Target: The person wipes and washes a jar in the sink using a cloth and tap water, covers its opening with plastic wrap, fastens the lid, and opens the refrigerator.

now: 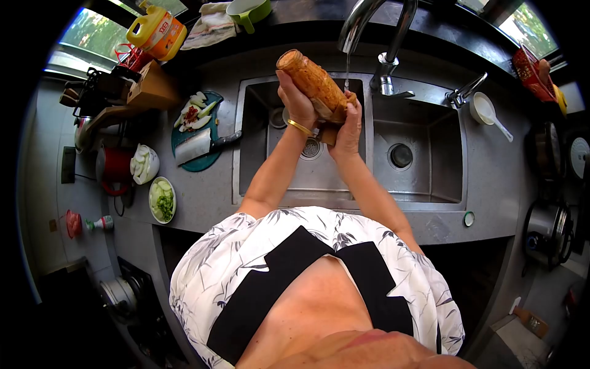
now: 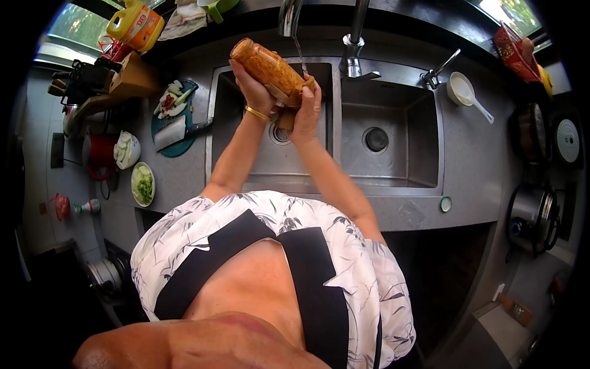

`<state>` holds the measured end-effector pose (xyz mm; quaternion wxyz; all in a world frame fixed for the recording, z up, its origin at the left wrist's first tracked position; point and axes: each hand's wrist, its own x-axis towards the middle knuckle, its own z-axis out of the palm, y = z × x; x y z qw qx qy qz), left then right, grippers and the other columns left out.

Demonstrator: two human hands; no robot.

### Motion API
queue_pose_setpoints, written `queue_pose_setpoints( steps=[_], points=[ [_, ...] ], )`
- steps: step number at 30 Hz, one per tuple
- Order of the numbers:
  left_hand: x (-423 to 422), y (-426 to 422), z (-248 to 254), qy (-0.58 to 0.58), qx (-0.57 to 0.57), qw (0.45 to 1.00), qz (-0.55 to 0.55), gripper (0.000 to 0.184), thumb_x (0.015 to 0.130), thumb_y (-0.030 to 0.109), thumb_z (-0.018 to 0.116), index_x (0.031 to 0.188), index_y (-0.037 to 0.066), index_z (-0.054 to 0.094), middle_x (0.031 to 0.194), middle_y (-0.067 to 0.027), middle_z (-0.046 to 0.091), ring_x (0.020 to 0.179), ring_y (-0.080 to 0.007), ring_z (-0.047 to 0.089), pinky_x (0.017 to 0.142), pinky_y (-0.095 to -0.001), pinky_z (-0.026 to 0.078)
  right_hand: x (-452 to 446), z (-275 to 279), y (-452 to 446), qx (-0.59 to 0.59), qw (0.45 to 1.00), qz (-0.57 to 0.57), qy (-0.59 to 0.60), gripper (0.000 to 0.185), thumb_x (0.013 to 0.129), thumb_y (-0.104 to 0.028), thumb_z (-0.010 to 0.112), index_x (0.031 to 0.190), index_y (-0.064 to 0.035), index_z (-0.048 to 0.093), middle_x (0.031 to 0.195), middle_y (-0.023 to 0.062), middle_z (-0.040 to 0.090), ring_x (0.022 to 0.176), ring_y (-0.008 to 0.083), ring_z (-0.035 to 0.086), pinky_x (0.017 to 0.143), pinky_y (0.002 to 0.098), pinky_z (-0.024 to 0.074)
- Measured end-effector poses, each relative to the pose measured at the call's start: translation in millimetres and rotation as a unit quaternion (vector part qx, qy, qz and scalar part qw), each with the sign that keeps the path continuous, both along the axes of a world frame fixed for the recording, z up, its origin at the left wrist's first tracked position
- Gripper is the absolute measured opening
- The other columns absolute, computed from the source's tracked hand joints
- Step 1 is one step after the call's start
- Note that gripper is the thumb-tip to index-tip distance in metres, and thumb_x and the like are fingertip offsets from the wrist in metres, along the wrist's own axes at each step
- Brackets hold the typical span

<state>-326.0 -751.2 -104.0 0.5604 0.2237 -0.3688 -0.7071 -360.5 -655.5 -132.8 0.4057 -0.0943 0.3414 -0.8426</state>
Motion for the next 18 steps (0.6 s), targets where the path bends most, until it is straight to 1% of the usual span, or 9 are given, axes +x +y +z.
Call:
queue_pose_setpoints(
  steps=[2, 5, 6, 8, 11, 12, 15, 16, 18],
  points=[
    [1, -7, -4, 0.069, 0.032, 0.995, -0.068, 0.072, 0.084, 0.072, 0.030, 0.103, 0.006, 0.052, 0.088, -0.0125, 0.061, 0.078, -0.0263, 0.062, 0.072, -0.0371, 0.053, -10, 13, 1, -0.036, 0.994, 0.076, -0.074, 0.045, 0.086, -0.045, 0.051, 0.118, -0.0137, 0.045, 0.118, 0.0080, 0.053, 0.107, 0.0230, 0.055, 0.090, 0.0377, 0.0463],
    [0, -13, -7, 0.138, 0.058, 0.976, -0.161, 0.075, 0.083, 0.074, 0.027, 0.104, 0.007, 0.052, 0.090, -0.0129, 0.061, 0.081, -0.0272, 0.062, 0.073, -0.0388, 0.053, -17, 8, -5, -0.036, 0.993, 0.074, -0.090, 0.035, 0.087, -0.036, 0.051, 0.112, -0.0102, 0.050, 0.110, 0.0082, 0.053, 0.099, 0.0227, 0.057, 0.081, 0.0393, 0.0521],
    [0, -13, -6, 0.154, 0.063, 0.967, -0.190, 0.076, 0.083, 0.075, 0.026, 0.104, 0.007, 0.052, 0.091, -0.0129, 0.061, 0.083, -0.0274, 0.062, 0.073, -0.0392, 0.053, -19, 3, -7, -0.031, 0.995, 0.052, -0.076, 0.034, 0.088, -0.035, 0.051, 0.111, -0.0098, 0.050, 0.108, 0.0077, 0.053, 0.098, 0.0218, 0.057, 0.081, 0.0390, 0.0521],
    [-2, -13, -2, 0.123, 0.051, 0.973, -0.191, 0.076, 0.083, 0.075, 0.026, 0.106, 0.008, 0.051, 0.095, -0.0125, 0.060, 0.089, -0.0265, 0.060, 0.078, -0.0388, 0.051, -22, -7, -12, -0.021, 0.999, 0.008, -0.047, 0.032, 0.088, -0.033, 0.051, 0.109, -0.0091, 0.051, 0.104, 0.0067, 0.055, 0.096, 0.0202, 0.057, 0.080, 0.0383, 0.0522],
    [-4, -13, -4, 0.086, 0.054, 0.978, -0.185, 0.074, 0.082, 0.075, 0.026, 0.111, 0.010, 0.049, 0.104, -0.0109, 0.058, 0.100, -0.0252, 0.057, 0.088, -0.0392, 0.047, -28, 8, -8, 0.058, 0.997, -0.034, 0.046, 0.030, 0.090, -0.034, 0.047, 0.106, -0.0095, 0.051, 0.104, 0.0076, 0.059, 0.101, 0.0212, 0.058, 0.072, 0.0415, 0.0560],
    [-5, -13, -3, 0.076, 0.058, 0.979, -0.182, 0.074, 0.082, 0.074, 0.027, 0.113, 0.010, 0.047, 0.107, -0.0102, 0.057, 0.103, -0.0248, 0.055, 0.092, -0.0395, 0.045, -32, 5, -13, 0.056, 0.988, -0.094, 0.111, 0.024, 0.090, -0.026, 0.047, 0.104, -0.0078, 0.055, 0.101, 0.0069, 0.059, 0.095, 0.0167, 0.058, 0.081, 0.0326, 0.0500],
    [-12, 2, -2, 0.041, 0.111, 0.985, -0.124, 0.073, 0.082, 0.073, 0.029, 0.118, 0.011, 0.043, 0.114, -0.0079, 0.053, 0.109, -0.0244, 0.051, 0.098, -0.0411, 0.039, -37, 1, -14, 0.061, 0.954, -0.187, 0.225, 0.017, 0.086, -0.016, 0.052, 0.096, -0.0048, 0.060, 0.097, 0.0049, 0.059, 0.089, 0.0151, 0.054, 0.082, 0.0277, 0.0436],
    [-12, 0, -8, 0.075, 0.130, 0.980, -0.132, 0.069, 0.082, 0.069, 0.040, 0.120, 0.011, 0.041, 0.114, -0.0061, 0.051, 0.108, -0.0234, 0.052, 0.097, -0.0407, 0.041, -39, -3, -12, 0.073, 0.934, -0.205, 0.282, 0.016, 0.086, -0.014, 0.051, 0.096, -0.0045, 0.060, 0.097, 0.0049, 0.059, 0.089, 0.0149, 0.054, 0.083, 0.0280, 0.0437],
    [-10, 3, -9, 0.037, 0.109, 0.985, -0.126, 0.067, 0.080, 0.066, 0.049, 0.119, 0.011, 0.041, 0.111, -0.0059, 0.051, 0.106, -0.0218, 0.052, 0.096, -0.0398, 0.042, -42, -9, -11, 0.093, 0.883, -0.239, 0.394, 0.016, 0.085, -0.012, 0.051, 0.095, -0.0038, 0.060, 0.097, 0.0048, 0.059, 0.089, 0.0144, 0.054, 0.083, 0.0286, 0.0438]
  ],
)
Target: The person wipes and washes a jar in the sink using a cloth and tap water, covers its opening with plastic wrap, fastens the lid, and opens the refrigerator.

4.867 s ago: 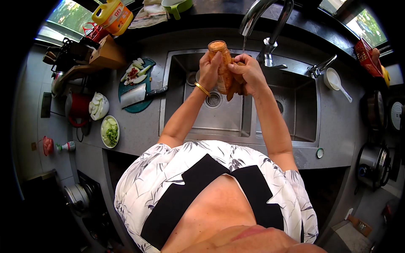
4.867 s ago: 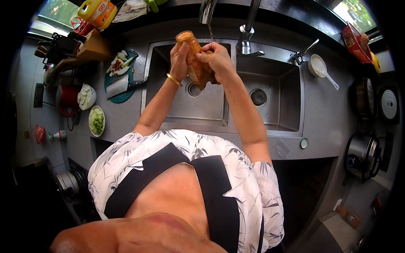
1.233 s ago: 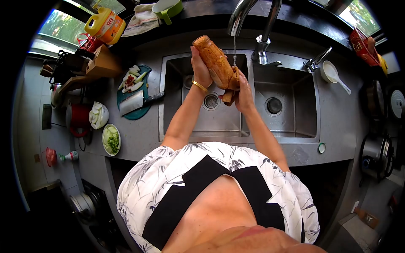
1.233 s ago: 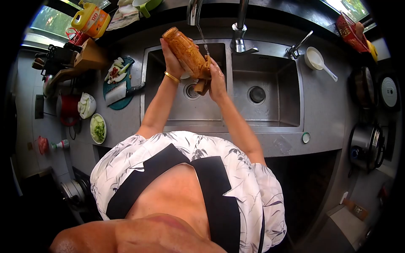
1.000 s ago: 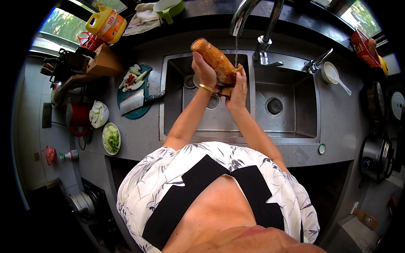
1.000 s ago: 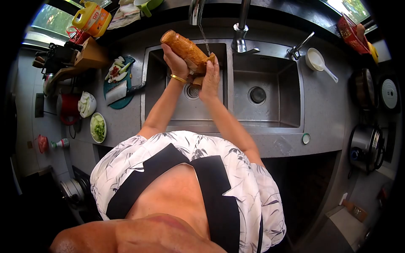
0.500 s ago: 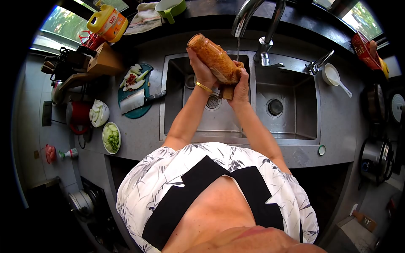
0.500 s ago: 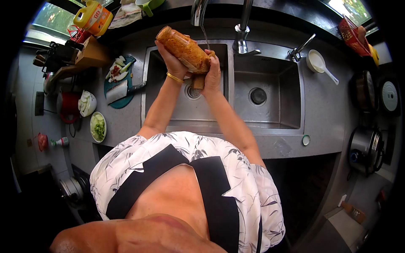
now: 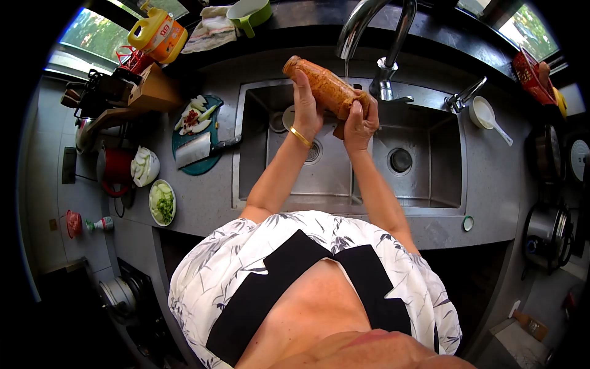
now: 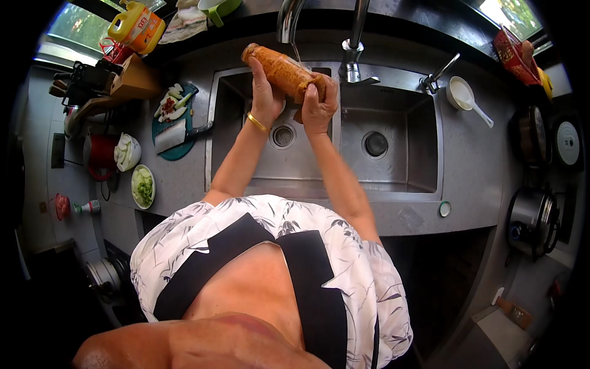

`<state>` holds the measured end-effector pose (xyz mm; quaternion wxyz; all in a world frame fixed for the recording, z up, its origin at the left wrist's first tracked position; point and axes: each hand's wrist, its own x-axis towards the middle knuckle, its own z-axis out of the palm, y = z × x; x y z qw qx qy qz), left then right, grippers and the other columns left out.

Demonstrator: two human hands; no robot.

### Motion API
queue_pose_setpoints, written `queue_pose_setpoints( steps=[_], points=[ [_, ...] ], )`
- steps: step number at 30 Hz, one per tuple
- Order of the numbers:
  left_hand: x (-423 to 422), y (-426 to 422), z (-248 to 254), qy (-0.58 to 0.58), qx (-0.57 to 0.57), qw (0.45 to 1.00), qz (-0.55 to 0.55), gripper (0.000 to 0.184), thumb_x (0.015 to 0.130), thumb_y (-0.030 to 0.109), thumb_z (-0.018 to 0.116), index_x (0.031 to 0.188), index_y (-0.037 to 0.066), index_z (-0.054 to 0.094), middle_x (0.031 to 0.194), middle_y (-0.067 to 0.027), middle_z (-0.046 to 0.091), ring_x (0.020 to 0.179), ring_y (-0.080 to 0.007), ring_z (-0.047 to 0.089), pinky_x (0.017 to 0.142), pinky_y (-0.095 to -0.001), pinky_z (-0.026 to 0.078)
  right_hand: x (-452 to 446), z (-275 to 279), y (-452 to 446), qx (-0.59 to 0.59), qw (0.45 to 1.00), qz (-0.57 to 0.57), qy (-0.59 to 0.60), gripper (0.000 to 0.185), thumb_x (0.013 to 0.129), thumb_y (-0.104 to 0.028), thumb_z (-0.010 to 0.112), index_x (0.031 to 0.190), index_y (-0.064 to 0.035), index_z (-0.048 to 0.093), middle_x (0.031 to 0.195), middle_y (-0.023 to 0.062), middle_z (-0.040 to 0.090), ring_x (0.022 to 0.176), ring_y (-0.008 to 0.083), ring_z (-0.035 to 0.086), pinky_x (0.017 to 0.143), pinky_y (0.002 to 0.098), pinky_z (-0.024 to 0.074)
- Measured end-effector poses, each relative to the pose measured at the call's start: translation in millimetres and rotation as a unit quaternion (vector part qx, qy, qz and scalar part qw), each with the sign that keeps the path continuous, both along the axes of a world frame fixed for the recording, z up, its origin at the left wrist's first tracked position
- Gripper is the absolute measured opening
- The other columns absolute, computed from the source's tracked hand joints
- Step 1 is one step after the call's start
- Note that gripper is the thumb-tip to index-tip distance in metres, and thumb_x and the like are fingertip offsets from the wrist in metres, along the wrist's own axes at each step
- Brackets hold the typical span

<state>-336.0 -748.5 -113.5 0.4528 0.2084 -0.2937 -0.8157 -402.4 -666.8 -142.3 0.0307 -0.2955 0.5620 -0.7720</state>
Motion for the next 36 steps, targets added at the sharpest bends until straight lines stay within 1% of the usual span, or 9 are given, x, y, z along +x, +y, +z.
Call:
queue_pose_setpoints(
  steps=[3, 5, 8, 12, 15, 22, 27, 31, 36],
  points=[
    [3, 4, 3, -0.022, -0.009, 1.000, 0.007, 0.075, 0.072, 0.061, 0.067, 0.121, 0.013, 0.036, 0.106, -0.0042, 0.047, 0.105, -0.0187, 0.050, 0.092, -0.0393, 0.045, 1, 2, 2, -0.012, 0.999, -0.021, 0.045, 0.018, 0.086, -0.012, 0.048, 0.095, -0.0029, 0.060, 0.096, 0.0052, 0.060, 0.089, 0.0143, 0.055, 0.083, 0.0288, 0.0435],
    [1, 6, 3, -0.027, -0.012, 0.999, 0.038, 0.069, 0.074, 0.054, 0.070, 0.120, 0.013, 0.037, 0.103, -0.0042, 0.049, 0.102, -0.0187, 0.052, 0.089, -0.0388, 0.046, 4, 0, 2, -0.046, 0.996, 0.028, -0.069, 0.019, 0.087, -0.013, 0.046, 0.096, -0.0017, 0.060, 0.096, 0.0055, 0.061, 0.088, 0.0147, 0.055, 0.084, 0.0287, 0.0435],
    [8, 1, 5, 0.016, -0.007, 1.000, 0.007, 0.056, 0.079, 0.039, 0.069, 0.113, 0.004, 0.043, 0.099, -0.0109, 0.054, 0.096, -0.0252, 0.058, 0.089, -0.0416, 0.048, 3, 3, 4, -0.049, 0.987, 0.074, -0.137, 0.022, 0.089, -0.014, 0.044, 0.096, 0.0001, 0.059, 0.095, 0.0057, 0.062, 0.088, 0.0149, 0.056, 0.085, 0.0286, 0.0436],
    [16, -3, 7, 0.037, -0.044, 0.994, -0.095, 0.053, 0.078, 0.038, 0.064, 0.114, 0.003, 0.045, 0.102, -0.0161, 0.057, 0.098, -0.0293, 0.059, 0.088, -0.0425, 0.049, 3, 5, 11, -0.078, 0.954, 0.174, -0.234, 0.025, 0.090, -0.014, 0.044, 0.101, 0.0012, 0.060, 0.104, 0.0064, 0.061, 0.095, 0.0146, 0.055, 0.089, 0.0281, 0.0419],
    [16, -5, 13, 0.050, -0.108, 0.989, -0.088, 0.054, 0.081, 0.041, 0.062, 0.115, 0.004, 0.045, 0.105, -0.0158, 0.057, 0.098, -0.0301, 0.059, 0.088, -0.0430, 0.049, 7, 6, 12, -0.076, 0.960, 0.182, -0.200, 0.030, 0.090, -0.014, 0.044, 0.111, 0.0006, 0.059, 0.120, 0.0103, 0.056, 0.111, 0.0173, 0.051, 0.097, 0.0291, 0.0375],
    [12, -20, -2, 0.116, -0.086, 0.975, -0.171, 0.063, 0.086, 0.062, 0.045, 0.117, 0.007, 0.047, 0.111, -0.0107, 0.056, 0.106, -0.0265, 0.056, 0.091, -0.0399, 0.047, -13, 31, 8, 0.086, 0.965, 0.140, 0.205, 0.040, 0.093, -0.019, 0.045, 0.130, -0.0032, 0.049, 0.140, 0.0163, 0.040, 0.136, 0.0303, 0.028, 0.108, 0.0363, 0.0225],
    [4, -9, -12, 0.102, -0.067, 0.981, -0.150, 0.061, 0.084, 0.060, 0.051, 0.115, 0.008, 0.047, 0.105, -0.0068, 0.058, 0.099, -0.0182, 0.058, 0.087, -0.0329, 0.049, -19, 38, -5, 0.110, 0.956, 0.063, 0.263, 0.040, 0.094, -0.020, 0.045, 0.128, -0.0004, 0.049, 0.136, 0.0156, 0.045, 0.133, 0.0287, 0.033, 0.106, 0.0382, 0.0256],
    [8, -6, -12, 0.019, -0.166, 0.974, -0.150, 0.065, 0.088, 0.061, 0.039, 0.124, 0.007, 0.043, 0.119, -0.0074, 0.054, 0.108, -0.0185, 0.055, 0.094, -0.0340, 0.046, -19, 42, -5, 0.112, 0.944, 0.042, 0.307, 0.040, 0.093, -0.022, 0.046, 0.126, 0.0011, 0.051, 0.129, 0.0157, 0.052, 0.126, 0.0288, 0.042, 0.102, 0.0378, 0.0303],
    [8, 15, -10, -0.033, -0.185, 0.978, -0.096, 0.063, 0.090, 0.057, 0.040, 0.124, 0.004, 0.042, 0.114, -0.0068, 0.054, 0.104, -0.0152, 0.055, 0.090, -0.0291, 0.046, -14, 57, -6, 0.167, 0.929, 0.039, 0.328, 0.047, 0.091, -0.032, 0.053, 0.123, 0.0022, 0.053, 0.119, 0.0151, 0.058, 0.112, 0.0275, 0.051, 0.093, 0.0378, 0.0379]
  ],
)
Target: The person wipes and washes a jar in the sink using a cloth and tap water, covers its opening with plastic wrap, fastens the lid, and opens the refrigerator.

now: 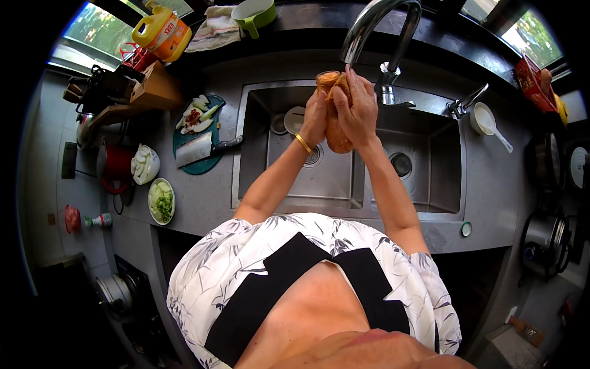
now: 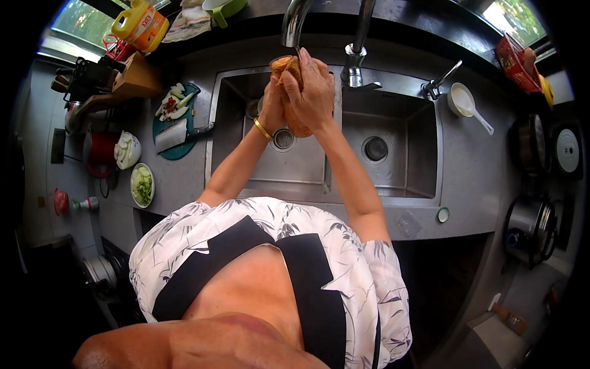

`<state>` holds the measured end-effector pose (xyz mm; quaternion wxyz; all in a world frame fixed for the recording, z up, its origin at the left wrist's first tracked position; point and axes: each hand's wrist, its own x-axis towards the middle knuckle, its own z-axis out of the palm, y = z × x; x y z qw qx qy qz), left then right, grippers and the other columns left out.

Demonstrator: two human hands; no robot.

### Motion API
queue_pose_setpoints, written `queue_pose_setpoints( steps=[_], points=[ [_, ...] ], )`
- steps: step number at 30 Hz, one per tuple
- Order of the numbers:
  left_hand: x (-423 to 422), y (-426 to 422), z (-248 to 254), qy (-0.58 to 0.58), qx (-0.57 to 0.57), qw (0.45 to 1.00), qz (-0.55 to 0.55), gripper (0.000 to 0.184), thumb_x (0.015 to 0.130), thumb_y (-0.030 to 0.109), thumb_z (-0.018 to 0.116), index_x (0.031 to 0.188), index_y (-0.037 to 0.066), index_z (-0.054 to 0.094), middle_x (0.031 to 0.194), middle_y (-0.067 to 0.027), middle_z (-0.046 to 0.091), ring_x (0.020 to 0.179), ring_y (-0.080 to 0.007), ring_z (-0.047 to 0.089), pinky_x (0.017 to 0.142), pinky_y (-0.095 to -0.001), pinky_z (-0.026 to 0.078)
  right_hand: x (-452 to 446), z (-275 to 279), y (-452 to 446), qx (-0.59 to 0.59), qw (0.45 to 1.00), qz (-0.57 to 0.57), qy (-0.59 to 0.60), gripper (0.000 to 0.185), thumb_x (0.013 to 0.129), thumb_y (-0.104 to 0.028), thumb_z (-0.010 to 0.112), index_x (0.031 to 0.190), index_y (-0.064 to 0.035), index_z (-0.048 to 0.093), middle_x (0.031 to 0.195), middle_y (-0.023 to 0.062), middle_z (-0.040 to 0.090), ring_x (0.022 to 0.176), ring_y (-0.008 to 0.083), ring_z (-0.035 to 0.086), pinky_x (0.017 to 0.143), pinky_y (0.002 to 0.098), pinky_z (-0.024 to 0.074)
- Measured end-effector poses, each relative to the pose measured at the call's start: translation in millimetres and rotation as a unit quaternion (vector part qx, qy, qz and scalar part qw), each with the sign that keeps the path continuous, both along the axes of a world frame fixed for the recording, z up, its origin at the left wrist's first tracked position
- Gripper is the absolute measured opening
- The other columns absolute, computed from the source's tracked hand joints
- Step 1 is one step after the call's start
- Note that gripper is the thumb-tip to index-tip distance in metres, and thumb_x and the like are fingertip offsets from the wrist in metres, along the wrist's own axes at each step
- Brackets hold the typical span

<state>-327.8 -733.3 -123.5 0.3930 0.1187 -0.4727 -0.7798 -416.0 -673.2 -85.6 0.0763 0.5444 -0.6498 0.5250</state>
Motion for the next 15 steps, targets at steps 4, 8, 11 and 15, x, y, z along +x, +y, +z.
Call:
queue_pose_setpoints(
  steps=[4, 8, 11, 15],
  points=[
    [7, -2, -11, -0.035, -0.045, 0.998, -0.005, 0.065, 0.092, 0.057, 0.035, 0.128, 0.003, 0.041, 0.117, -0.0084, 0.053, 0.106, -0.0156, 0.054, 0.091, -0.0290, 0.045, -3, -1, 1, 0.059, 0.995, 0.037, -0.068, 0.051, 0.085, -0.037, 0.062, 0.118, 0.0019, 0.057, 0.104, 0.0133, 0.062, 0.095, 0.0241, 0.059, 0.079, 0.0321, 0.0459],
    [11, 4, -2, -0.012, -0.047, 0.999, -0.010, 0.063, 0.092, 0.053, 0.041, 0.130, 0.002, 0.040, 0.119, -0.0085, 0.052, 0.107, -0.0154, 0.054, 0.092, -0.0288, 0.045, -5, -5, 0, 0.020, 0.964, 0.131, -0.232, 0.043, 0.085, -0.035, 0.065, 0.110, 0.0004, 0.063, 0.090, 0.0101, 0.063, 0.076, 0.0154, 0.061, 0.065, 0.0245, 0.0477],
    [14, 5, 3, -0.015, -0.053, 0.998, 0.010, 0.063, 0.090, 0.052, 0.049, 0.128, 0.002, 0.043, 0.117, -0.0072, 0.054, 0.105, -0.0144, 0.054, 0.091, -0.0280, 0.045, -1, -3, 2, -0.010, 0.948, 0.130, -0.289, 0.035, 0.090, -0.033, 0.059, 0.101, 0.0004, 0.065, 0.081, 0.0065, 0.062, 0.071, 0.0102, 0.057, 0.063, 0.0236, 0.0469],
    [15, -1, -1, -0.036, -0.121, 0.992, 0.023, 0.064, 0.088, 0.052, 0.052, 0.126, 0.001, 0.044, 0.115, -0.0065, 0.054, 0.103, -0.0132, 0.054, 0.090, -0.0274, 0.045, 2, 4, 0, 0.028, 0.910, 0.102, -0.401, 0.032, 0.093, -0.029, 0.054, 0.091, 0.0017, 0.064, 0.072, 0.0031, 0.061, 0.067, 0.0081, 0.055, 0.060, 0.0228, 0.0449]
  ],
)
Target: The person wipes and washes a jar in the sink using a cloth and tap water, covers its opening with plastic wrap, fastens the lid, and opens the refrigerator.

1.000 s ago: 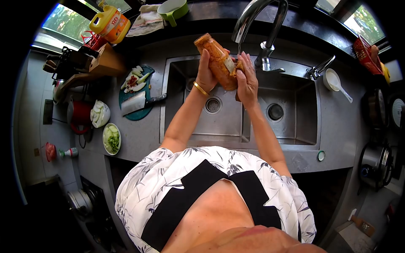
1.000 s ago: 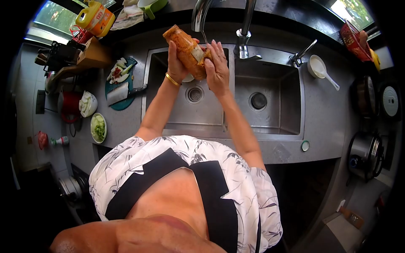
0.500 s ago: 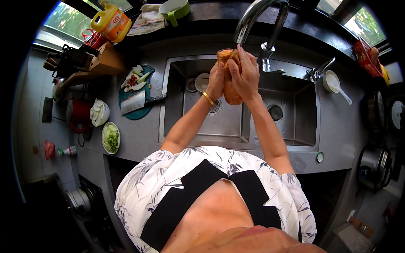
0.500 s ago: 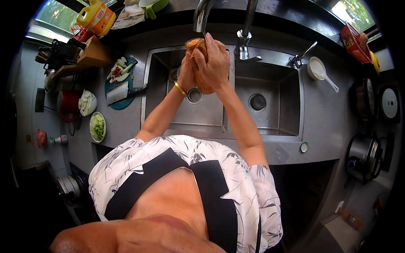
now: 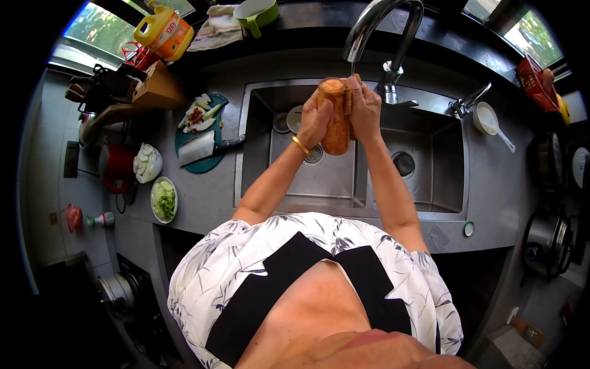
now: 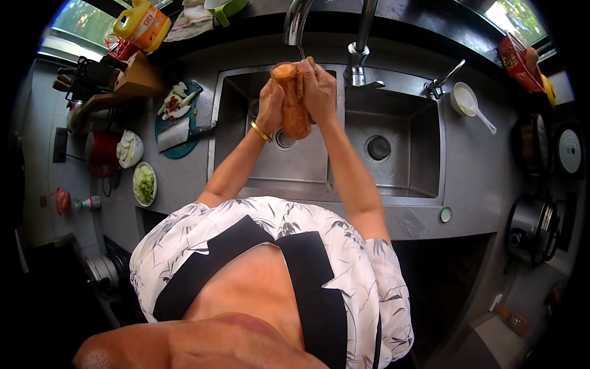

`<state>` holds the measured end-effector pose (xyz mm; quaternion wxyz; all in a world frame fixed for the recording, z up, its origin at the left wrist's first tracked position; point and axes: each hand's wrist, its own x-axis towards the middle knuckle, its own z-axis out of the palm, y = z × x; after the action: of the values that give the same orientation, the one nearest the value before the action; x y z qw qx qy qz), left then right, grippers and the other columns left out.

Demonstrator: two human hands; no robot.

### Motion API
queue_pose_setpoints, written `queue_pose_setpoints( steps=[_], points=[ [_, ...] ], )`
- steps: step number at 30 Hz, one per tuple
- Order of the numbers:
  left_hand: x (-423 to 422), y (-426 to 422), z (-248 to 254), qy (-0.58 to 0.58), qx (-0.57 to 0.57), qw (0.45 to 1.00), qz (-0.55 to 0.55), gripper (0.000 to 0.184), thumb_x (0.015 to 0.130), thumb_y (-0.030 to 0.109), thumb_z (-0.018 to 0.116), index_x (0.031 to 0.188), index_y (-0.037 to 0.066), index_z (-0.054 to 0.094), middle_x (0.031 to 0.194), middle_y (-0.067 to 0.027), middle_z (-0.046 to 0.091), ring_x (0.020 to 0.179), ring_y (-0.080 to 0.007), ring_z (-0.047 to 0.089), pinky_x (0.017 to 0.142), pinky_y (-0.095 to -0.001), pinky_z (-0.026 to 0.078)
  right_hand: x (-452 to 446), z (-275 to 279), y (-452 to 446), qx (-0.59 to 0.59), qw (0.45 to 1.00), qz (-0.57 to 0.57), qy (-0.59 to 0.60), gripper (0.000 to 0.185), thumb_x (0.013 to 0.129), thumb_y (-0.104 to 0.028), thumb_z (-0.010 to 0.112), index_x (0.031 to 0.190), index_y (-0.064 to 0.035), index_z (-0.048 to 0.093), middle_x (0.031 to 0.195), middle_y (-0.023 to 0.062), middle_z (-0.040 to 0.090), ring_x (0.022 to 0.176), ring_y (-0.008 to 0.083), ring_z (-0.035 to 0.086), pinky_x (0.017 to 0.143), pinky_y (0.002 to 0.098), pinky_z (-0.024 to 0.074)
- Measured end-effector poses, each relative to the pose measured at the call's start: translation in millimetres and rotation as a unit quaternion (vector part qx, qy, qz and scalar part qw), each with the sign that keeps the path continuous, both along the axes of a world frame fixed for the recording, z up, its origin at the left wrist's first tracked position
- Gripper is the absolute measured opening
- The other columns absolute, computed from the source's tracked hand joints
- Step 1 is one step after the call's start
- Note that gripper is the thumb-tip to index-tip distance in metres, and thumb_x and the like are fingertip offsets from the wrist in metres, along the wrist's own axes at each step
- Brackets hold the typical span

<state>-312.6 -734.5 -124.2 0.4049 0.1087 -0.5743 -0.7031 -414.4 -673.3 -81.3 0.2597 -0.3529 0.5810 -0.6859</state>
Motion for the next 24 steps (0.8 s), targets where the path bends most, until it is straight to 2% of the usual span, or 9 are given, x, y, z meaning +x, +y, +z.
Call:
queue_pose_setpoints(
  steps=[7, 11, 14, 15, 18, 19, 21, 23, 24],
  points=[
    [10, -4, -4, -0.018, 0.016, 0.999, 0.043, 0.058, 0.087, 0.046, 0.057, 0.122, 0.000, 0.049, 0.097, -0.0022, 0.058, 0.089, -0.0081, 0.054, 0.079, -0.0222, 0.045, -16, -3, -30, 0.058, 0.995, 0.075, 0.022, 0.026, 0.090, -0.022, 0.057, 0.086, 0.0028, 0.063, 0.069, 0.0040, 0.062, 0.063, 0.0091, 0.055, 0.058, 0.0243, 0.0448],
    [18, -10, 2, -0.017, -0.010, 0.997, 0.069, 0.060, 0.087, 0.052, 0.054, 0.118, 0.001, 0.050, 0.091, -0.0038, 0.059, 0.082, -0.0106, 0.058, 0.074, -0.0246, 0.049, -22, -22, -39, 0.105, 0.972, 0.010, 0.208, 0.024, 0.086, -0.020, 0.060, 0.083, 0.0041, 0.061, 0.073, 0.0058, 0.062, 0.065, 0.0117, 0.056, 0.062, 0.0258, 0.0464],
    [24, -11, 25, 0.046, 0.107, 0.993, -0.024, 0.063, 0.085, 0.060, 0.049, 0.111, 0.003, 0.050, 0.091, -0.0076, 0.060, 0.078, -0.0161, 0.062, 0.070, -0.0298, 0.053, -20, -38, -36, 0.079, 0.996, -0.043, -0.015, 0.024, 0.086, -0.020, 0.060, 0.092, 0.0033, 0.058, 0.083, 0.0085, 0.061, 0.074, 0.0141, 0.057, 0.065, 0.0276, 0.0471],
    [24, -15, 21, 0.045, 0.133, 0.990, -0.030, 0.065, 0.084, 0.064, 0.045, 0.108, 0.004, 0.049, 0.092, -0.0104, 0.061, 0.076, -0.0207, 0.064, 0.068, -0.0344, 0.055, -14, -32, -32, 0.076, 0.992, -0.097, -0.037, 0.030, 0.086, -0.020, 0.059, 0.107, 0.0008, 0.054, 0.096, 0.0085, 0.058, 0.079, 0.0142, 0.058, 0.066, 0.0278, 0.0478],
    [27, -20, 12, 0.049, 0.189, 0.978, -0.067, 0.070, 0.085, 0.070, 0.034, 0.110, 0.006, 0.050, 0.097, -0.0097, 0.060, 0.082, -0.0207, 0.063, 0.074, -0.0352, 0.054, -4, -20, -16, -0.016, 0.987, -0.040, -0.152, 0.027, 0.087, -0.017, 0.056, 0.107, -0.0005, 0.049, 0.095, 0.0093, 0.055, 0.085, 0.0159, 0.054, 0.076, 0.0291, 0.0468],
    [27, -24, 6, 0.061, 0.183, 0.977, -0.090, 0.070, 0.086, 0.069, 0.032, 0.115, 0.007, 0.049, 0.104, -0.0090, 0.059, 0.093, -0.0199, 0.061, 0.080, -0.0350, 0.052, 2, -5, -10, -0.013, 0.999, -0.033, -0.031, 0.024, 0.088, -0.018, 0.056, 0.103, -0.0013, 0.049, 0.096, 0.0076, 0.053, 0.086, 0.0138, 0.052, 0.077, 0.0274, 0.0452],
    [23, -18, -2, 0.067, 0.216, 0.973, -0.052, 0.064, 0.088, 0.062, 0.037, 0.116, 0.006, 0.048, 0.104, -0.0084, 0.059, 0.092, -0.0180, 0.061, 0.079, -0.0327, 0.053, 7, -5, -9, -0.069, 0.993, -0.006, 0.094, 0.020, 0.088, -0.017, 0.056, 0.100, -0.0026, 0.051, 0.089, 0.0068, 0.050, 0.081, 0.0168, 0.050, 0.073, 0.0290, 0.0436],
    [22, -12, -3, 0.070, 0.197, 0.977, -0.033, 0.060, 0.091, 0.057, 0.039, 0.119, 0.004, 0.047, 0.109, -0.0072, 0.057, 0.096, -0.0152, 0.058, 0.082, -0.0300, 0.051, 11, 4, -12, -0.142, 0.942, -0.045, 0.301, 0.013, 0.088, -0.015, 0.055, 0.093, -0.0036, 0.051, 0.079, 0.0085, 0.048, 0.072, 0.0245, 0.050, 0.068, 0.0330, 0.0432],
    [23, -12, -2, 0.061, 0.182, 0.981, -0.035, 0.061, 0.091, 0.057, 0.040, 0.119, 0.004, 0.046, 0.110, -0.0071, 0.057, 0.097, -0.0148, 0.058, 0.083, -0.0293, 0.050, 11, 4, -11, -0.125, 0.942, -0.030, 0.310, 0.014, 0.090, -0.016, 0.054, 0.091, -0.0035, 0.049, 0.081, 0.0085, 0.048, 0.073, 0.0236, 0.049, 0.068, 0.0321, 0.0427]
  ],
)
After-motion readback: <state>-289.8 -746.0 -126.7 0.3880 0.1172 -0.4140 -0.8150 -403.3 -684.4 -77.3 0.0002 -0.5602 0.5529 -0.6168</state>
